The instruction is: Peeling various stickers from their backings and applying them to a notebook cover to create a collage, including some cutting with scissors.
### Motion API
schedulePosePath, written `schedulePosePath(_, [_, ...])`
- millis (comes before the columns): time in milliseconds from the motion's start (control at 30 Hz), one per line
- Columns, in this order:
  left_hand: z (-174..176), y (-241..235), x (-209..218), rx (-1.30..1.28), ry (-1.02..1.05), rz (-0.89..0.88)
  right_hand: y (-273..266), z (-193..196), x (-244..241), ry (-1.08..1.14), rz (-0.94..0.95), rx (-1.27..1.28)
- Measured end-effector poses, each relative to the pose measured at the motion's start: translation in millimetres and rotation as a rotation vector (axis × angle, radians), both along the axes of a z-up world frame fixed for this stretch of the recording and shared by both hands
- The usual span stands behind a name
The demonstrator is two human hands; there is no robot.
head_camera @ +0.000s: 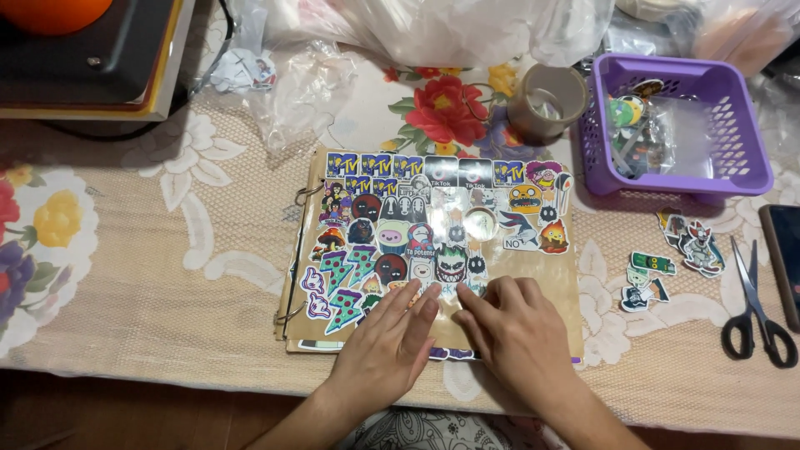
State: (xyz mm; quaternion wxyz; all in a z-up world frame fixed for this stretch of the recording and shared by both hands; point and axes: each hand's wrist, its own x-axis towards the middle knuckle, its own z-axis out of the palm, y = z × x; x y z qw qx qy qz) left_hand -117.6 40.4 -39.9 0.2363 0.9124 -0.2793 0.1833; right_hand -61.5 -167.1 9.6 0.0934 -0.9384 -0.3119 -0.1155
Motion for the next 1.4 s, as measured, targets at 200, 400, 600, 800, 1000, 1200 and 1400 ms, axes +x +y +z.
schedulePosePath(200, [5, 0, 2, -0.009, 0.093, 0.022, -15, 4, 3, -0.084, -0.017, -0.043])
schedulePosePath(400, [39, 2, 2, -0.280, 0.453, -0.008, -40, 8, 9, 0.154, -0.029, 0.079])
schedulePosePath(600, [90, -18, 1, -1.591, 0.954, -0.493, -51, 39, -3, 0.374, -0.148, 0.837])
schedulePosePath(800, [107, -52, -11, -1.551, 1.066, -0.628, -60, 52, -10, 0.680, -0.131, 1.085])
schedulePosePath(1000, [99, -69, -14, -1.426, 1.019, -0.676, -70, 44, -23, 0.691, -0.168, 1.310])
schedulePosePath(1200, [96, -82, -10, -1.288, 0.966, -0.681, -68, 41, -33, 0.616, -0.185, 1.510])
schedulePosePath(1400, [81, -92, -9, -0.914, 0.329, -0.346, -62, 55, -27, 0.369, -0.112, 1.416])
